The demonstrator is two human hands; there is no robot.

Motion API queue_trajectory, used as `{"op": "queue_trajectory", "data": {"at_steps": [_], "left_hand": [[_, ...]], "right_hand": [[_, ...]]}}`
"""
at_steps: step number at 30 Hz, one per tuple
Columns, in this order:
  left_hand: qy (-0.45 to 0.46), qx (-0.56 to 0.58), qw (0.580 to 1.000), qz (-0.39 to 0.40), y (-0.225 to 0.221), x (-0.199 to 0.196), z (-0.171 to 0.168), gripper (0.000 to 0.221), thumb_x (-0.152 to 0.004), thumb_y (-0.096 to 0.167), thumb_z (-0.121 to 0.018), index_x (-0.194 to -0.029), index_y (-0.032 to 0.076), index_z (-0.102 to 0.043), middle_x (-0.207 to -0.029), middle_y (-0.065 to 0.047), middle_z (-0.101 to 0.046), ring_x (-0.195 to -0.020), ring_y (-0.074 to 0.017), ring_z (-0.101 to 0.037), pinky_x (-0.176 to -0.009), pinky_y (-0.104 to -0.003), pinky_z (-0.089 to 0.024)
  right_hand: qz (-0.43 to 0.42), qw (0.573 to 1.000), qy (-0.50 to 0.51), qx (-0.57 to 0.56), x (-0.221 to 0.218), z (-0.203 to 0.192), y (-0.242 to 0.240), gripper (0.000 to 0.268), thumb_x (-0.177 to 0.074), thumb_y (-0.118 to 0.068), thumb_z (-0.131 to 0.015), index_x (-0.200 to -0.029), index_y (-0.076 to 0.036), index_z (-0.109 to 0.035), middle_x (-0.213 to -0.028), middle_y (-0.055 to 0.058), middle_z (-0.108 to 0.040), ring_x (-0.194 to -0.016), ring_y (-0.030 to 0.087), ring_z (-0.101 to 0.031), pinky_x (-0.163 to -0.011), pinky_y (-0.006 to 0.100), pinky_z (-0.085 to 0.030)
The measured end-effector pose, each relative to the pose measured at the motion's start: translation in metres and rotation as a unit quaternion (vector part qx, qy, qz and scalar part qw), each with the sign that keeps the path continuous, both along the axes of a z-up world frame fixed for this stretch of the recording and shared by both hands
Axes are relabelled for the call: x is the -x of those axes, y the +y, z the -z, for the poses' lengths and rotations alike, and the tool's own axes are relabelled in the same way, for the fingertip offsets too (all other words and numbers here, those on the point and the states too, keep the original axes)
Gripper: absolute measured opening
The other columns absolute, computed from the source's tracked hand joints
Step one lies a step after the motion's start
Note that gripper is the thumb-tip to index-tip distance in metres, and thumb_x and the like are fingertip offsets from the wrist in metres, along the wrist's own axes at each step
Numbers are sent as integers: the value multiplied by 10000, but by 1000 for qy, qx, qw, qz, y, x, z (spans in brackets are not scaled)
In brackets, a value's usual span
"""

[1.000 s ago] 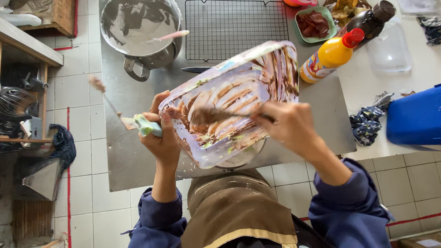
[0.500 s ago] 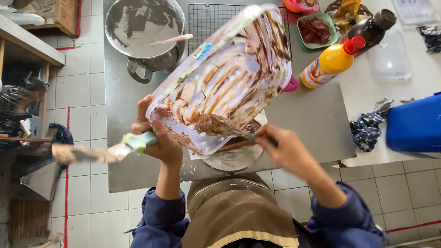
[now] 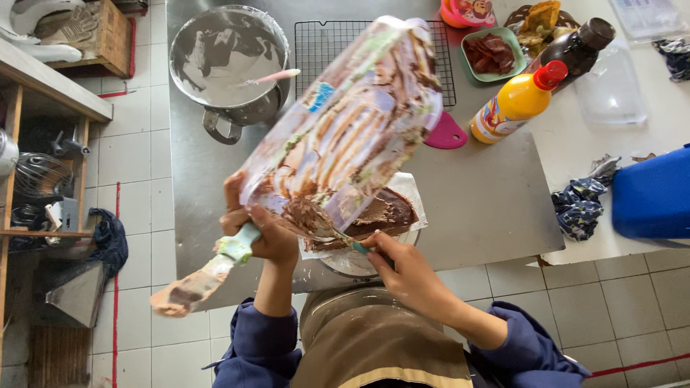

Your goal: The person applies chocolate frosting to the top and sides of a cake using a small spatula and a larger flat tool, smoothing the surface as the cake sits on a turntable.

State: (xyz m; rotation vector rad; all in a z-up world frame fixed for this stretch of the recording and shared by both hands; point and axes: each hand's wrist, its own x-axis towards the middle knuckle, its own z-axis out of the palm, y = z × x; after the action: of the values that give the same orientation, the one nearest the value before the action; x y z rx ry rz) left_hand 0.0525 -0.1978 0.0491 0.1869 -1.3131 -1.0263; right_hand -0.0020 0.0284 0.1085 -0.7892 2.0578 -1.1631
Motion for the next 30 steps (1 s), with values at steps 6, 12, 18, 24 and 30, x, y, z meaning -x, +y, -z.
{"op": "queue_trajectory", "data": {"at_steps": [6,12,18,24,30], "left_hand": [[11,-15,1000,4,3,2,-1,283,-1122,227,-533,-1029,55,-329,-1447,-290,-502,-1208,-276,-590,-981,-381,-546],[44,-51,993,-92,-25,-16,-25,281,-1127,181,-552,-1027,48,-327,-1368,-263,-536,-1088,-234,-618,-961,-392,-569],[44,-46,991,-116,-40,-27,-36,230,-1088,100,-495,-951,36,-321,-1306,-306,-574,-988,-249,-654,-863,-382,-580],[17,-51,994,-98,-33,-33,-38,232,-1100,94,-486,-944,33,-325,-1337,-302,-546,-1028,-233,-642,-874,-353,-580],[-44,-41,995,-75,-15,-27,-39,177,-1115,59,-485,-996,-6,-371,-1429,-334,-538,-1218,-288,-626,-1064,-393,-511]], "right_hand": [[10,942,-297,154,26,32,8,212,-1018,-107,-611,-1212,-31,-651,-722,-19,-523,-587,70,-425,-503,244,-347],[116,969,-56,213,53,57,69,136,-1004,-98,-636,-1122,-31,-627,-860,0,-605,-741,93,-542,-674,250,-467],[149,932,331,-27,43,101,91,94,-902,-91,-719,-995,-90,-703,-869,34,-644,-681,197,-586,-625,331,-483],[154,886,431,-70,63,72,147,95,-915,-82,-742,-997,-110,-704,-881,42,-677,-649,213,-630,-575,355,-472],[200,903,379,28,64,22,113,160,-983,-35,-712,-1129,-96,-685,-907,40,-656,-640,219,-606,-573,324,-470]]}}
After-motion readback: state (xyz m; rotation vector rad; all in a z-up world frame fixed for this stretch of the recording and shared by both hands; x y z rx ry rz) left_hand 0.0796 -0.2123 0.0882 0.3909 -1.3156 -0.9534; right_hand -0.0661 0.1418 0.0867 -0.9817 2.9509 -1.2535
